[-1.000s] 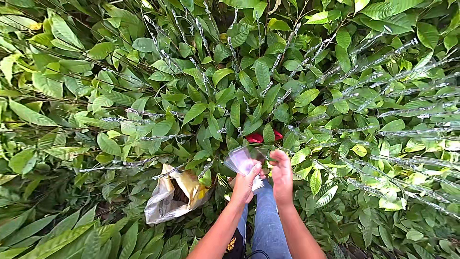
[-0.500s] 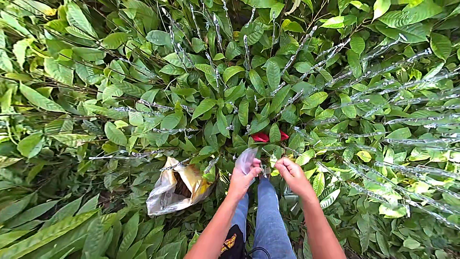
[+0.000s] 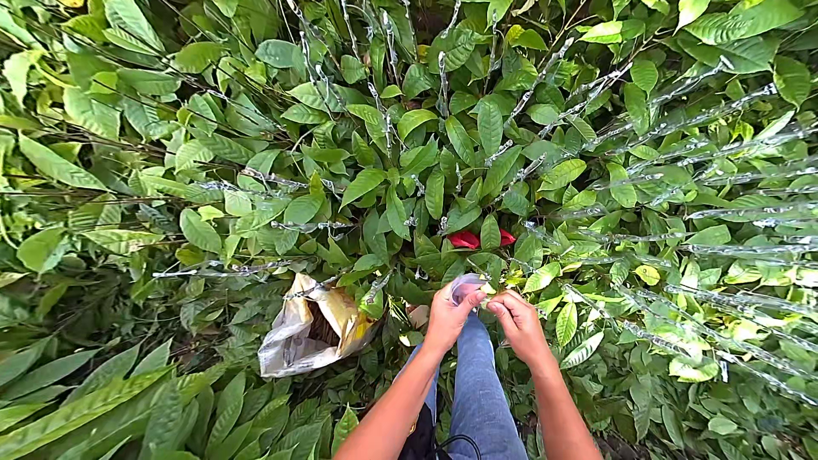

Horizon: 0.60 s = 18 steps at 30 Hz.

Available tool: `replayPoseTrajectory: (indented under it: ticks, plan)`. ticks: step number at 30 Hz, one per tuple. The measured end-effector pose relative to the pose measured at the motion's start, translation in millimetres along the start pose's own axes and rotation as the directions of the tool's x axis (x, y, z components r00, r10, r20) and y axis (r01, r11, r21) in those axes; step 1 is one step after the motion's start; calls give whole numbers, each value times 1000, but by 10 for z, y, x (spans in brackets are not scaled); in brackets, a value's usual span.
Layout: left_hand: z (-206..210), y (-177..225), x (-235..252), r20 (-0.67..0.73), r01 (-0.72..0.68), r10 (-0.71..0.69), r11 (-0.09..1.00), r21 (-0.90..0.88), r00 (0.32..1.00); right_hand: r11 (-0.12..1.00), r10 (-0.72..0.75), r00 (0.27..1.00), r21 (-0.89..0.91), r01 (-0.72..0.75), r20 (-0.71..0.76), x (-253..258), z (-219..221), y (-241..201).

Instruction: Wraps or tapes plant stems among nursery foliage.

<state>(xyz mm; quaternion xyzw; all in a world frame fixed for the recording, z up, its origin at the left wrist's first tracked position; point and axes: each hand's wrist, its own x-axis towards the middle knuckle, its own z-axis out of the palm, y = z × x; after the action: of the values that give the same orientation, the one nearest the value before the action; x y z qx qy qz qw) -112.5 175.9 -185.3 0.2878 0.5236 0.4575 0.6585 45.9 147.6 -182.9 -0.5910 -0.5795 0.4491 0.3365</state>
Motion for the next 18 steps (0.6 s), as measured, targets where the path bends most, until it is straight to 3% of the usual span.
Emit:
replayPoseTrajectory:
  ticks: [3, 6, 8, 10, 18]
  plan:
    - [-47, -39, 48, -21, 51, -51, 999, 18, 998, 969, 160, 985, -181, -168, -58, -19, -313, 48]
    - [-137, -1, 87, -65, 76, -75, 997, 19, 995, 776, 326, 927, -506, -376, -188, 10, -685, 36]
    - [-191, 9, 89, -83, 84, -83, 996, 14, 993, 633, 436, 870, -609, -478, -230, 41, -811, 29]
    - [-232, 4, 83, -89, 91, -90, 996, 8, 992, 541, 518, 822, -653, -531, -239, 84, -854, 19]
    - [-329, -16, 57, -111, 120, -118, 993, 7, 987, 413, 637, 729, -688, -597, -251, 316, -837, 127]
